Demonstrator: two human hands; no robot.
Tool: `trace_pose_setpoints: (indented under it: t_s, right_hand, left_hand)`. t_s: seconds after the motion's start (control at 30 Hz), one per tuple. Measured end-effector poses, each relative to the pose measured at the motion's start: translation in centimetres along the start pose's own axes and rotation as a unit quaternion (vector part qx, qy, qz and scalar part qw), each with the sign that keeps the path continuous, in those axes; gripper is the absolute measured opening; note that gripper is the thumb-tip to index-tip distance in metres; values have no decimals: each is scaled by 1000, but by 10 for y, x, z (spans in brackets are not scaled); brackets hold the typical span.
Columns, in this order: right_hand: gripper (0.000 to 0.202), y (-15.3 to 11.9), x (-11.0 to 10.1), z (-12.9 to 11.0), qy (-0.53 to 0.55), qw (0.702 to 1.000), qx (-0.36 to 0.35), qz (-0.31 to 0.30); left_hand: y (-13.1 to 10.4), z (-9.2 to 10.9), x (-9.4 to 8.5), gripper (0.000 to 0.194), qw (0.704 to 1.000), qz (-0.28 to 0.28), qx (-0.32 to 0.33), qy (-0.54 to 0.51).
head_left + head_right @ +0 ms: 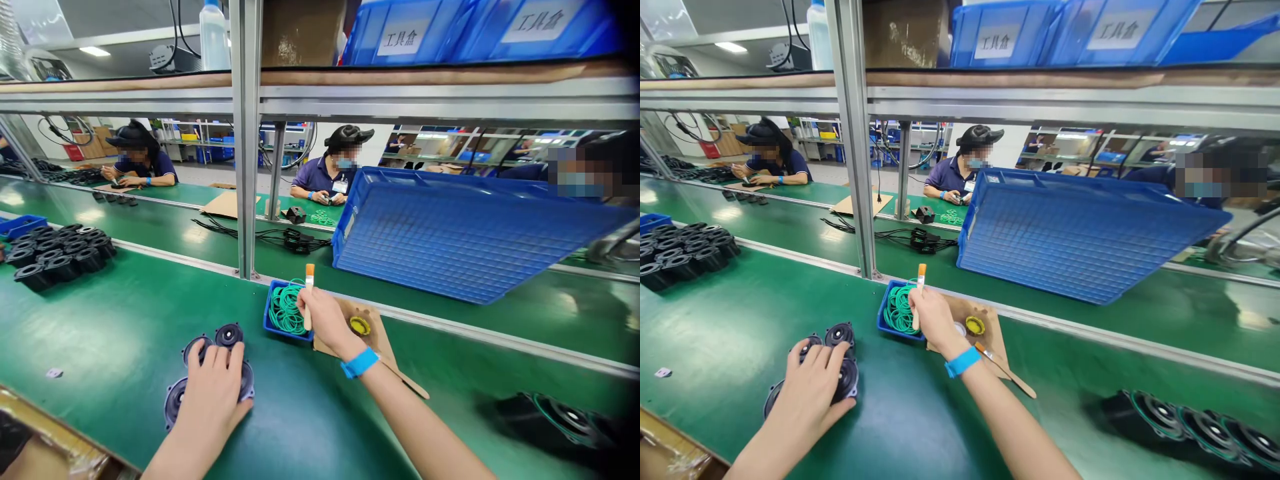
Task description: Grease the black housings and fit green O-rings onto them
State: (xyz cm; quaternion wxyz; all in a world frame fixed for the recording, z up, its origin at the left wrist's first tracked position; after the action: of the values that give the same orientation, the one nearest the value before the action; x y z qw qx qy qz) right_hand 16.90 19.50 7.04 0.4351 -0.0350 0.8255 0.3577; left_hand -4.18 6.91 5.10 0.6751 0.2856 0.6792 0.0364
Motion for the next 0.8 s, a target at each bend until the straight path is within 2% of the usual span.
trace_pose_setpoints:
  t_s: [0.1,0.17,0.27,0.33,0.4,0.5,0.6,0.73,0.8]
  right_hand:
    - [21,-16,-22,-11,46,998,34,31]
    - [22,-32,-34,-24,94,994,51,31]
    - [26,-59,-38,-43,214,973,87,-25]
    - [27,-74,-32,-54,276,951,112,-77]
    - [28,-86,-23,-62,292,941,126,-117]
    - [27,-96,-16,-65,282,942,122,-135]
    - [27,-102,-22,-64,251,956,91,-120]
    - [41,-112,-35,-71,173,979,-21,-104]
    - [40,-119,-37,-77,125,985,-84,-79]
  left_hand:
    - [-7,22,2,80,994,9,17,-109]
    - [-15,36,8,91,979,12,33,-201]
    - [-28,49,20,104,943,15,24,-331]
    - [-34,52,24,101,917,21,1,-399]
    - [-39,53,25,91,897,27,-28,-441]
    - [-42,52,24,73,888,36,-47,-457]
    - [-42,52,21,60,900,57,-31,-431]
    - [-39,51,15,49,929,98,21,-355]
    - [-37,51,11,44,941,118,49,-313]
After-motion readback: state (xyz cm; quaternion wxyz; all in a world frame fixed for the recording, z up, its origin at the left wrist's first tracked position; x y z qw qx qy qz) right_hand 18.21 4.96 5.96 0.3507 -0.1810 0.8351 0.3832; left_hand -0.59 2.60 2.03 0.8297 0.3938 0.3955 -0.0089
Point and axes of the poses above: each hand's wrist, its own y-axis towards the middle knuckle, its own x-axis out of the palm, z = x × y, the point moved 4 cm from there along y, towards the middle knuckle, and after that the axes turned 3 degrees about z, right-handed, at the moved point
